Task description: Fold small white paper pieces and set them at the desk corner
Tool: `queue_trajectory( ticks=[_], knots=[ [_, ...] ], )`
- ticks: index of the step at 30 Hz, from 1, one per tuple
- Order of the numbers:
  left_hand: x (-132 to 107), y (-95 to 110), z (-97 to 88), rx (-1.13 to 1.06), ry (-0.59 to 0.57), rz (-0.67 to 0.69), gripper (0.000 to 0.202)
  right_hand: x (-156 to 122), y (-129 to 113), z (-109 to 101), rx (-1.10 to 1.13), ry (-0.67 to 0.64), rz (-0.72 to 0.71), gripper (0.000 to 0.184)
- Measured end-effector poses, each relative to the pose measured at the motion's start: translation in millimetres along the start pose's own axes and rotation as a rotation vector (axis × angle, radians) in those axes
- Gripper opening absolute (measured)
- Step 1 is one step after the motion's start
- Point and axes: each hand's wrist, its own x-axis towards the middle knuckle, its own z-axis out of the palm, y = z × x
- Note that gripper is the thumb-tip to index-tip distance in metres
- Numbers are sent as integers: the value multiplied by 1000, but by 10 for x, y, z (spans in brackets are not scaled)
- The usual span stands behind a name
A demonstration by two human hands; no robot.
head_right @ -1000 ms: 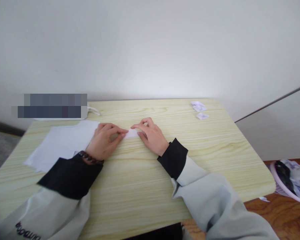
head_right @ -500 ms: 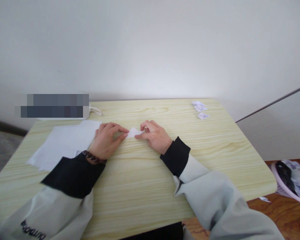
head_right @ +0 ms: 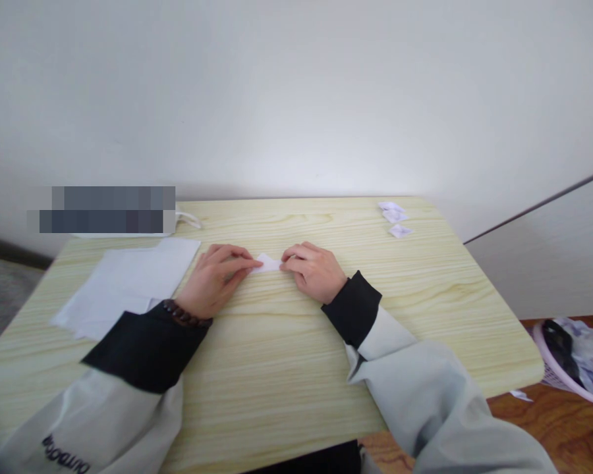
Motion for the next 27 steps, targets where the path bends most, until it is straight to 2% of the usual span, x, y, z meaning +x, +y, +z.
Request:
queue_trajectory(
  ticks=[10,16,20,27],
  knots=[
    [19,-13,58,15,54,128,18,86,-125,64,51,-50,76,16],
    [30,14,59,88,128,168,19,101,-129,91,87,13,125,17],
    [40,59,32,91,185,234,16,115,-169,81,74,112,81,15],
    [39,103,-12,-14,278,289,9,135,-264,44,38,84,24,16]
  ],
)
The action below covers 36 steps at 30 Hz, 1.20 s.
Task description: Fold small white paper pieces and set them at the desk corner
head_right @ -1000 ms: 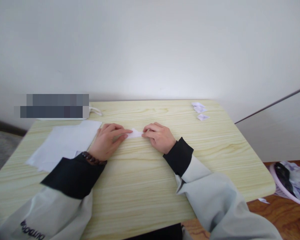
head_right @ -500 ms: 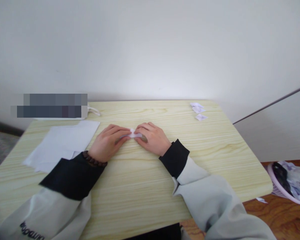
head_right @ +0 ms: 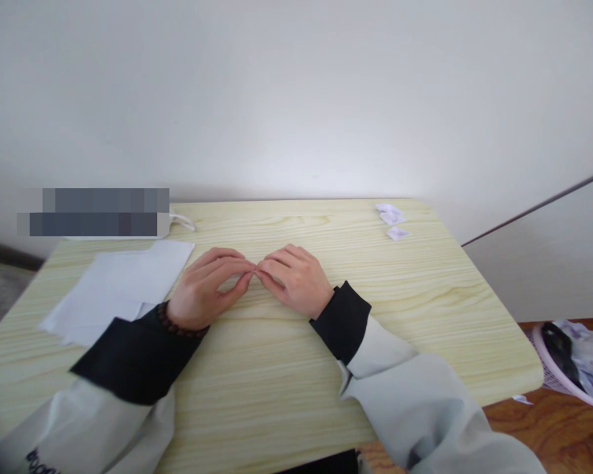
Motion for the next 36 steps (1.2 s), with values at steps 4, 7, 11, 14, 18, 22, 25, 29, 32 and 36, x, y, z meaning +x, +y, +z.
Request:
queue_trajectory(
  ticks=[4,7,11,14,18,22,25,29,32,36],
  knots=[
    [6,33,-14,-22,12,-34,8,-11,3,0,0,-20,-66,16],
    [5,53,-17,-19,21,-84,10,-9,13,-10,14,-21,-76,17],
    [-12,41,-19,30,43,-143,13,-3,35,-38,42,-3,-56,17],
    [-37,-2,-26,43,67,-169,13,-9,63,-60,42,22,-31,17],
    [-63,-63,-33,35,84,-163,13,-26,109,-66,44,52,-6,16],
    [-63,-87,-28,12,65,-136,13,-30,132,-44,69,60,-8,14],
    [-50,-76,-24,-37,14,-135,13,-24,99,-22,93,59,9,12],
    [-31,-45,-12,-126,-44,-89,11,-14,7,1,137,48,-2,10],
    [-28,-35,-3,-148,-66,-61,11,-10,-26,9,147,46,-12,10],
    [-38,-39,-5,-109,-48,-99,13,-14,14,3,102,1,-4,12]
  ],
)
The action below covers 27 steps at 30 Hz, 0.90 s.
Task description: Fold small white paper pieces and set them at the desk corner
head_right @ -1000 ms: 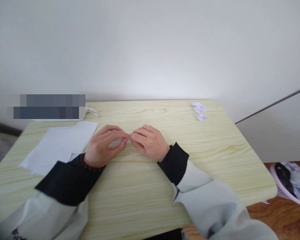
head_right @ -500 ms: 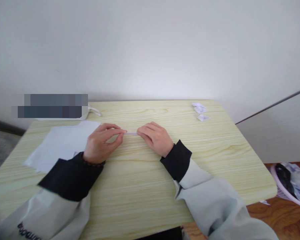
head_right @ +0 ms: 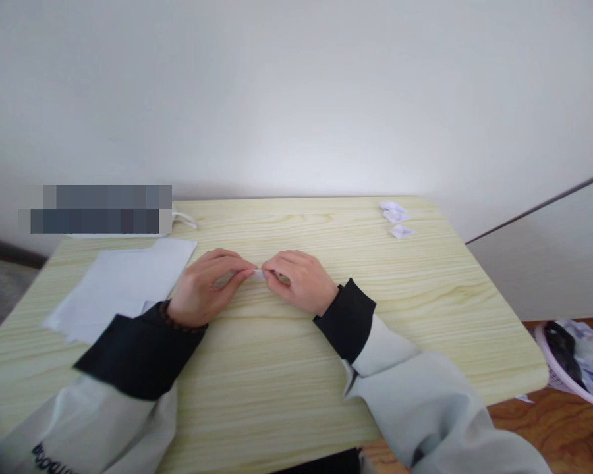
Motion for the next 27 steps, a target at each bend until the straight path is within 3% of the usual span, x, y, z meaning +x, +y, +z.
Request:
queue_trajectory(
  ticks=[6,14,19,27],
  knots=[
    [-21,-14,-3,19,16,-92,16,-13,74,-23,-72,-68,13,16],
    [-20,-8,-11,-8,-9,-170,19,-14,96,-62,-3,-124,47,22],
    [-32,0,-36,-22,22,-218,19,-50,145,-79,91,-83,102,27],
    [-26,6,-21,-14,9,-108,15,-34,69,-49,154,-52,114,25]
  ],
)
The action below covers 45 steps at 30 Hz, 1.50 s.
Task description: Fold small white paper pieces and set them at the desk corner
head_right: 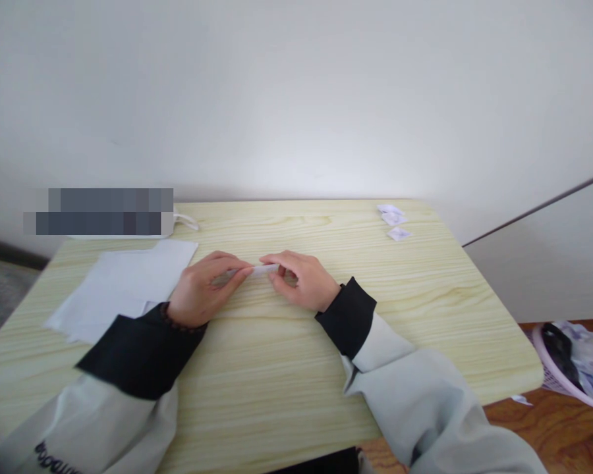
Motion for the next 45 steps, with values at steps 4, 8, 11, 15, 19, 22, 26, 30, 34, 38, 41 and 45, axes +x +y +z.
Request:
queue_trajectory(
  ticks=[4,8,11,15,19,22,26,30,34,38,41,45],
  knots=[
    [4,17,-2,-44,3,11,12,14,-23,31,4,27,-24,15],
    [-3,30,-15,-43,19,-99,16,5,-3,35,20,103,85,15],
    [-4,35,-24,-67,21,-160,21,-2,11,40,70,141,146,15],
    [5,31,-32,-102,-2,-155,21,2,11,41,53,133,134,15],
    [6,30,-30,-114,-19,-171,19,21,-17,30,17,86,65,12],
    [2,37,-26,-94,-12,-200,18,33,-42,34,-3,88,35,13],
    [3,42,-25,-54,-29,-213,19,37,-47,47,-16,90,40,14],
    [9,37,-26,-87,-58,-237,18,27,-36,57,-22,86,50,15],
    [19,57,-25,-77,-89,-171,17,15,-57,74,-20,59,24,13],
    [19,81,-10,-89,-84,-140,18,14,-88,92,-55,39,-9,14],
    [11,75,12,-55,-47,-143,18,16,-88,99,-82,45,-9,16],
    [5,42,33,-94,-55,-190,20,19,-64,99,-63,58,30,16]
  ],
)
